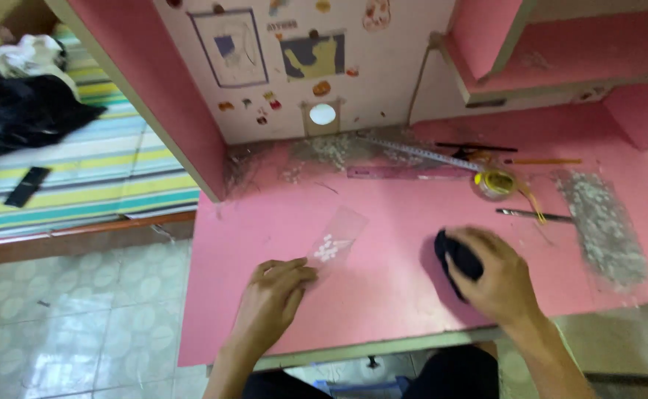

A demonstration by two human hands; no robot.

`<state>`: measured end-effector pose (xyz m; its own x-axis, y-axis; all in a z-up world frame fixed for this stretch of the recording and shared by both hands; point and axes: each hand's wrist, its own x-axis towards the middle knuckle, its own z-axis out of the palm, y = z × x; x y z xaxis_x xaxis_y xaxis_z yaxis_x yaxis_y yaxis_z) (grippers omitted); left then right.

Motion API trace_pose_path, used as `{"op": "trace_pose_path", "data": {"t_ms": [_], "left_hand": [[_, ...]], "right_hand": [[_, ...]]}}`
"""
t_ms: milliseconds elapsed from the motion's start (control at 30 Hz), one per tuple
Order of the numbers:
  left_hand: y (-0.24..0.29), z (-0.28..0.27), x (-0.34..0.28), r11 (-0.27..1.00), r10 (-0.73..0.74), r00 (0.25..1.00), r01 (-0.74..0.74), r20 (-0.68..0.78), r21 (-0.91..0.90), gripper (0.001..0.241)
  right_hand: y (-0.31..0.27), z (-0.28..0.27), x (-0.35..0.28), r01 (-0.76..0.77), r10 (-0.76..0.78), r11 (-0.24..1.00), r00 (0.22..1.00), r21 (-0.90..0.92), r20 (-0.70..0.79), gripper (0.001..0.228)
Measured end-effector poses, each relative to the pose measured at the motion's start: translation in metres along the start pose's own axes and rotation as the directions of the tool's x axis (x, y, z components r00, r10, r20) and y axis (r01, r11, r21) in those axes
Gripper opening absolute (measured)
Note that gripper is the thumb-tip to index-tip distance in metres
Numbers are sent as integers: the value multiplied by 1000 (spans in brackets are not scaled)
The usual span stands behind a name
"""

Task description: Measuring a surface and applying small pieces of decorative film or tape, smoothing them out with a tool.

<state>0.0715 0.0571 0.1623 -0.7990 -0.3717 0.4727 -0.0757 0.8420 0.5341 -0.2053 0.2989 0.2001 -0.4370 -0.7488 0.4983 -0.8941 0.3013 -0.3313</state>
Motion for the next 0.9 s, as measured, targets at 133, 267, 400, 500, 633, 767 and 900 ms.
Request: {"op": "trace_pose_path", "data": {"t_ms": [133, 267, 400, 500, 633, 767, 900], "left_hand": [[15, 10, -4, 989, 134, 972, -142, 193, 30, 55], [36, -9, -15, 933, 249, 936, -301, 250, 197, 42], [46, -6, -43, 900, 168, 978, -203, 123, 385, 46], [51, -4, -52, 907, 94, 992, -121, 88, 403, 50], [48, -1, -58, 890, 43, 996, -74, 78, 450, 63], [47, 0, -60, 876, 46, 996, -78, 79, 477, 65], [50, 0, -58, 895, 44, 998, -64, 54, 441, 59]], "right_hand": [[-43, -13, 23, 8, 42, 965, 982, 260, -184, 37], [-111, 13, 53, 99, -87, 926, 995, 366, -48, 37], [-140, 91, 56, 292, -307, 950, 938, 112, 161, 54], [-142, 108, 50, 350, -346, 936, 902, 31, 259, 56], [-131, 99, 60, 289, -280, 957, 902, 23, 330, 56], [-76, 116, 81, 266, -232, 958, 938, -104, 257, 56], [-41, 110, 97, 144, -108, 969, 977, -201, 181, 52]]}}
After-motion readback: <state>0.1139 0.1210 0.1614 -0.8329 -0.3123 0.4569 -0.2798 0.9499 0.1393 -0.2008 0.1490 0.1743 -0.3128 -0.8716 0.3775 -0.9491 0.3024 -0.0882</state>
